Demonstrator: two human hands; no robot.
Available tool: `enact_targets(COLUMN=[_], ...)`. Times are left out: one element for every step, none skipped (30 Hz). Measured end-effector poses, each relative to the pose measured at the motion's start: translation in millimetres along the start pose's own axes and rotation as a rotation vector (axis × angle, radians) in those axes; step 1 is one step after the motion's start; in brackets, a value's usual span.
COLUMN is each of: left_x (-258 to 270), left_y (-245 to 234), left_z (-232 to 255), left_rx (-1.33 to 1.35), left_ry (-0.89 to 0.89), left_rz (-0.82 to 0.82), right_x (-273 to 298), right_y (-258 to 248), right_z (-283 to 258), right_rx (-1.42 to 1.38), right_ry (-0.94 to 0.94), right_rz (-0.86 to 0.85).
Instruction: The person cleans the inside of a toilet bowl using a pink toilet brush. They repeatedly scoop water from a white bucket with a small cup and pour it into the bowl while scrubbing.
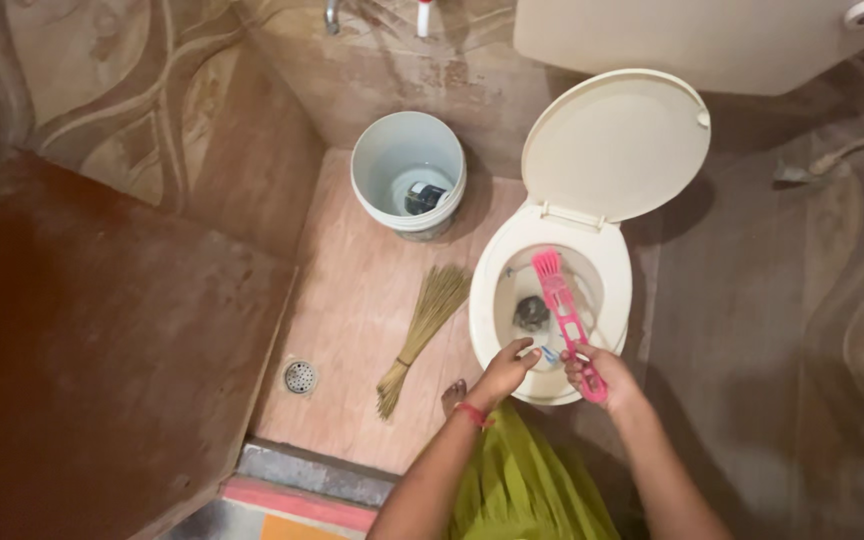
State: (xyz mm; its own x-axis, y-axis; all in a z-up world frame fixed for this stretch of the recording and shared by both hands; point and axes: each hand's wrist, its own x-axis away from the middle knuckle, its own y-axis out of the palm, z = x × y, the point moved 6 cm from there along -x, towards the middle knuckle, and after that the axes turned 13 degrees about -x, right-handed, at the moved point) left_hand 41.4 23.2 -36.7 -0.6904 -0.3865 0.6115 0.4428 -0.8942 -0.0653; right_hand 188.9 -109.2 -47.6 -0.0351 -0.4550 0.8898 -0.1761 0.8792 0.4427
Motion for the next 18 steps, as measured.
enact_targets(left_x=[-3, -4, -2, -2, 0, 1, 0, -1, -1, -3, -3, -5, -7, -5, -10, -19, -22, -25], left_y=[-6, -9, -10, -15, -19, -23, -27, -31, -33, -35, -38, -40, -43, -45, -50, -59, -66, -73], left_z=[7, 14, 19, 23, 21, 20, 21, 21, 21, 21, 18, 16, 13, 7, 5, 4, -3, -10], left_rx=[-0.002, 0.020, 0.040, 0.060, 0.060, 0.060, 0.059, 0.066, 0.072, 0.078, 0.071, 0.065, 0.056, 0.089, 0.120, 0.152, 0.145, 0.137], left_ry=[0.021, 0.049, 0.076, 0.103, 0.084, 0.065, 0.050, 0.045, 0.040, 0.035, 0.028, 0.020, 0.012, 0.003, 0.006, 0.008, -0.014, -0.036], left_rz=[0.015, 0.037, 0.059, 0.080, 0.085, 0.090, 0.094, 0.090, 0.084, 0.078, 0.082, 0.085, 0.085, 0.073, 0.063, 0.052, 0.064, 0.076], right_x=[3, 9, 17, 23, 30, 38, 46, 56, 66, 73, 77, 81, 83, 84, 82, 75, 69, 62], right_y=[8, 13, 18, 26, 33, 42, 52, 60, 68, 78, 92, 104, 116, 123, 131, 139, 145, 151], right_z=[-3, -3, 1, 2, 4, 7, 6, 7, 11, 12, 15, 15, 19, 29, 32, 34, 40, 45], right_rx=[0.030, 0.047, 0.063, 0.078, 0.123, 0.169, 0.215, 0.231, 0.245, 0.259, 0.273, 0.287, 0.297, 0.315, 0.335, 0.355, 0.352, 0.348], right_ry=[0.000, -0.009, -0.016, -0.024, -0.052, -0.080, -0.113, -0.154, -0.195, -0.237, -0.240, -0.242, -0.247, -0.223, -0.210, -0.197, -0.199, -0.202], right_rz=[-0.035, -0.044, -0.053, -0.062, -0.057, -0.052, -0.048, -0.005, 0.039, 0.082, 0.063, 0.044, 0.027, 0.061, 0.091, 0.121, 0.109, 0.098])
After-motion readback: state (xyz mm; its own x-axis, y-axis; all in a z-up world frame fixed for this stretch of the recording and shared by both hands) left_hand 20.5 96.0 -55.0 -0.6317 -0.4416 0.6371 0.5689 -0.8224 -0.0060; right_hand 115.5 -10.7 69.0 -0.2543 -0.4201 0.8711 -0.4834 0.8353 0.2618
